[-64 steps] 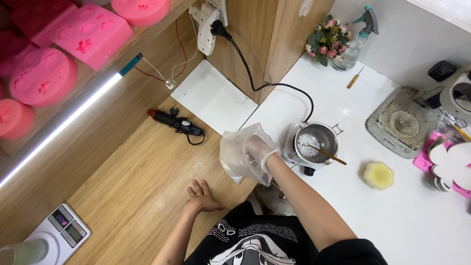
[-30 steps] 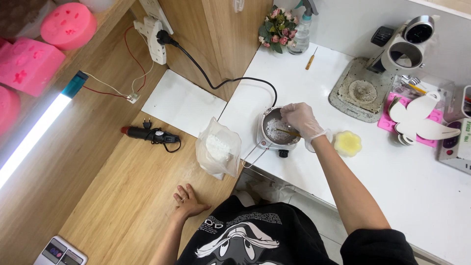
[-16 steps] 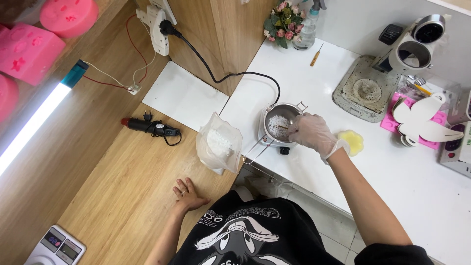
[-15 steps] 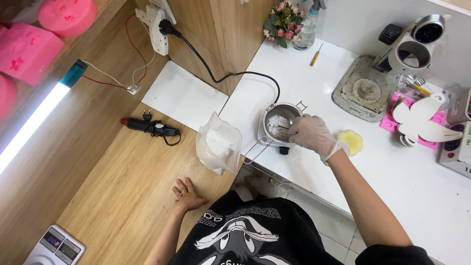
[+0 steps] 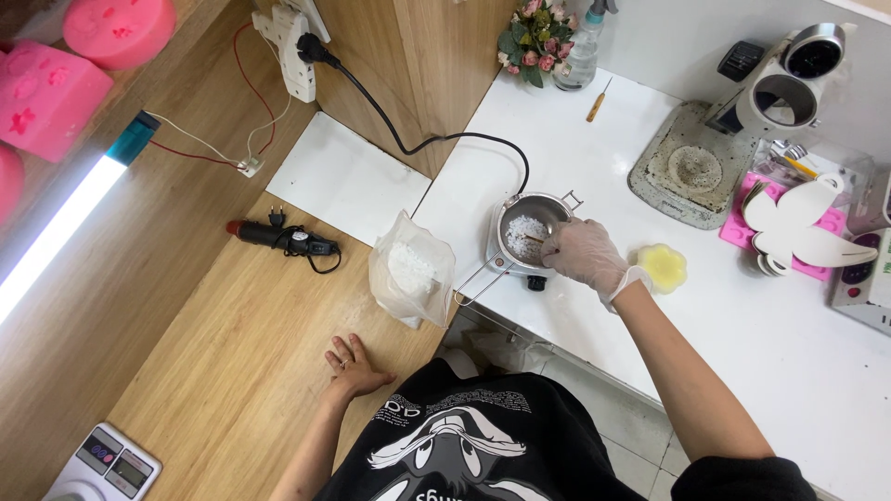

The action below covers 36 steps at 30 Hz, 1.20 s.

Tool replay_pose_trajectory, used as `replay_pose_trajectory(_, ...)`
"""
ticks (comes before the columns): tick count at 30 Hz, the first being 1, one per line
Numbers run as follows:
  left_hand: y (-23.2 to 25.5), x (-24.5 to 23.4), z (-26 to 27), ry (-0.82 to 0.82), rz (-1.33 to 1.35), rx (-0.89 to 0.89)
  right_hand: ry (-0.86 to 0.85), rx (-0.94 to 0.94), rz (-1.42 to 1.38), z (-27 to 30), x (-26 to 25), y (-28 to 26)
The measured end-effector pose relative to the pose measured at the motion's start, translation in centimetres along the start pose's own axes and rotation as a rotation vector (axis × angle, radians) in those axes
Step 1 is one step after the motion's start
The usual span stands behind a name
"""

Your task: Melting wax flakes in a small pot on a hot plate.

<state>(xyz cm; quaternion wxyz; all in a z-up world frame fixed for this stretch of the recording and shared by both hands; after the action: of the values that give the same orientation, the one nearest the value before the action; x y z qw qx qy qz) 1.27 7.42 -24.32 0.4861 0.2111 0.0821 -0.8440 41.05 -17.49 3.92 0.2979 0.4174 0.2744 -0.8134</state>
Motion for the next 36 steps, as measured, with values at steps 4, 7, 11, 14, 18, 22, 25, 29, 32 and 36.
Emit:
replay_pose_trajectory(4, 0.0, 0.1, 0.0, -0.001, -0.007, -0.008, 0.262, -0.040, -0.038, 0.1, -2.6, 0.0)
replay_pose_trajectory(7, 0.0, 0.1, -0.1, -0.001, 0.001, -0.006, 0.318, 0.004, -0.006, 0.6, -4.3, -0.5)
replay_pose_trajectory(11, 0.0, -0.1, 0.3, 0.006, 0.010, -0.008, 0.502, -0.018, -0.007, 0.3, -4.7, -0.1)
replay_pose_trajectory(14, 0.2, -0.4, 0.9, -0.002, 0.010, -0.011, 0.524, -0.007, 0.003, 0.3, -4.5, 0.0)
replay_pose_trajectory(18, 0.3, -0.5, 1.2, 0.005, 0.025, -0.002, 0.483, 0.107, -0.071, 0.9, -5.3, 0.0)
replay_pose_trajectory(22, 0.7, -0.6, 1.9, -0.009, 0.037, -0.020, 0.565, 0.087, -0.241, 1.3, -6.0, -0.2)
replay_pose_trajectory(25, 1.0, -0.8, 2.6, -0.019, 0.048, -0.035, 0.545, -0.006, -0.567, 1.9, -8.0, -4.1)
replay_pose_trajectory(29, 1.2, -1.0, 2.9, -0.032, 0.040, -0.052, 0.125, -0.317, -1.311, -0.3, -5.0, -13.4)
replay_pose_trajectory(32, 1.2, -1.0, 2.8, -0.039, 0.039, -0.055, -0.058, -0.328, -0.638, -8.1, 3.1, -20.9)
replay_pose_trajectory(36, 0.8, -0.7, 2.6, -0.016, 0.054, -0.021, -0.106, -0.018, -0.912, -9.0, 5.6, -21.0)
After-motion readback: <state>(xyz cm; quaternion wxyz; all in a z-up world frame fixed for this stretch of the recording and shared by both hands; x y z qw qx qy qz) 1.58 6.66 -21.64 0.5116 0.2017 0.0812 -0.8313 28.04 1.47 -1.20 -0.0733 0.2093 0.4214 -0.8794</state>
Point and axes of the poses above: each hand's wrist, its own z-axis away from the middle knuckle, its own x-axis out of the palm, y = z × x, the point moved 8 cm from there along -z, towards the middle knuckle, and after that the axes turned 7 degrees about -y, right-handed, at the moved point
